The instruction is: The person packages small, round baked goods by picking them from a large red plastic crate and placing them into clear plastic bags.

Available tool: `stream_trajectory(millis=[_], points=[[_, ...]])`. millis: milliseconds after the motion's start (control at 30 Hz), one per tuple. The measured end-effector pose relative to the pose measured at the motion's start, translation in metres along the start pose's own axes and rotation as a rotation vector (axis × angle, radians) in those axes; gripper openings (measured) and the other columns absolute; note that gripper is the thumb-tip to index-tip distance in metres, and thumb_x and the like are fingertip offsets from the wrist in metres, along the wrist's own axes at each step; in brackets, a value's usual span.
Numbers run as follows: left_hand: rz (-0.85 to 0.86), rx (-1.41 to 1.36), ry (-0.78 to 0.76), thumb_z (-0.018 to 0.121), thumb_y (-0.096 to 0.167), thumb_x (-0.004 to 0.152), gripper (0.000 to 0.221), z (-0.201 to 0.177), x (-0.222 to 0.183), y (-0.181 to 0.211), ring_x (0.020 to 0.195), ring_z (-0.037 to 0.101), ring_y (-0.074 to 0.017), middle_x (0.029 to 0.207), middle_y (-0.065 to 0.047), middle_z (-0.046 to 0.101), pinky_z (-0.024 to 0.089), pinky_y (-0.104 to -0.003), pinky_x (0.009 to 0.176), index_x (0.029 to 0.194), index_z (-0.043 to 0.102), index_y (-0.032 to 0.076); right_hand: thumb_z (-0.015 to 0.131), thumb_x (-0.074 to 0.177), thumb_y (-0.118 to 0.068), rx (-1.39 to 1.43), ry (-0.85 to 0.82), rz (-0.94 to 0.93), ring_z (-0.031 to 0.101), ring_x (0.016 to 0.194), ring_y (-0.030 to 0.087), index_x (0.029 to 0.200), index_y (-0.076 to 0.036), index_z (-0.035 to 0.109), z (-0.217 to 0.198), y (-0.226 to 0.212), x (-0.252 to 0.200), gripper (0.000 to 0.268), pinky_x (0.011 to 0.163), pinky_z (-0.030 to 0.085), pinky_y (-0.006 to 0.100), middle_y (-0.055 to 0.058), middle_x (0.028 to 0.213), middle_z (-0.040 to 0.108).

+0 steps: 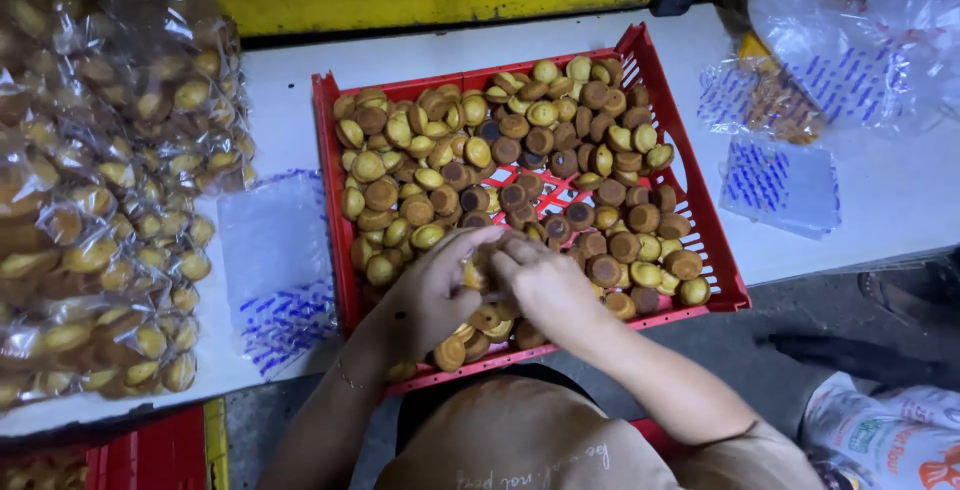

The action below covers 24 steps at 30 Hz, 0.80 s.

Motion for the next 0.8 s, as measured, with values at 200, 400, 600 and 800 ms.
stream_trajectory(millis=[200, 400, 600, 800], points=[[0.123, 0.118, 0.372, 0.056, 0.011, 0.088, 0.025, -0.029, -0.017, -0.036, 0.087, 0.078, -0.0207, 0.093, -0.003, 0.08, 0.061, -0.032, 0.078, 0.107, 0.072, 0.016, 0.057, 0.098, -0.047, -0.153, -0.057, -0.063, 0.069, 0.059, 0.033, 0.092, -0.018, 0.056, 0.02, 0.01, -0.017, 0.029, 0.053, 0.055, 0.045, 0.007, 0.068, 0.061], [-0.275, 0.18, 0.673, 0.069, 0.038, 0.085, 0.094, -0.086, -0.002, -0.214, 0.145, 0.029, -0.0416, 0.16, -0.021, 0.031, 0.028, -0.058, 0.114, 0.161, 0.021, 0.012, 0.06, 0.098, -0.031, 0.152, 0.006, 0.271, 0.07, 0.065, 0.028, 0.081, -0.017, 0.069, -0.018, 0.031, -0.059, 0.024, 0.059, 0.053, 0.038, 0.005, 0.067, 0.068], [-0.114, 0.114, 0.775, 0.066, 0.015, 0.078, 0.076, -0.095, 0.009, -0.226, 0.132, 0.056, -0.0363, 0.15, -0.013, 0.055, 0.043, -0.043, 0.11, 0.151, 0.043, 0.017, 0.072, 0.087, -0.035, 0.04, -0.041, 0.507, 0.079, 0.085, 0.016, 0.099, -0.016, 0.08, 0.018, 0.071, -0.097, 0.024, 0.073, 0.056, 0.03, 0.0, 0.1, 0.082], [0.042, -0.097, 0.506, 0.055, 0.011, 0.09, 0.085, -0.071, 0.046, -0.292, 0.154, 0.02, -0.0351, 0.167, -0.025, 0.017, 0.018, -0.04, 0.124, 0.161, 0.009, 0.002, 0.071, 0.091, -0.031, -0.071, -0.067, 0.469, 0.071, 0.065, 0.013, 0.098, -0.02, 0.081, 0.031, -0.005, 0.006, 0.016, 0.062, 0.049, 0.03, 0.0, 0.077, 0.079]])
Point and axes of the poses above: each hand's wrist, its own x-axis towards the middle knuckle, its own z-axis out of the palm, y = z × x, the point moved 7 cm from there along x, towards the middle knuckle
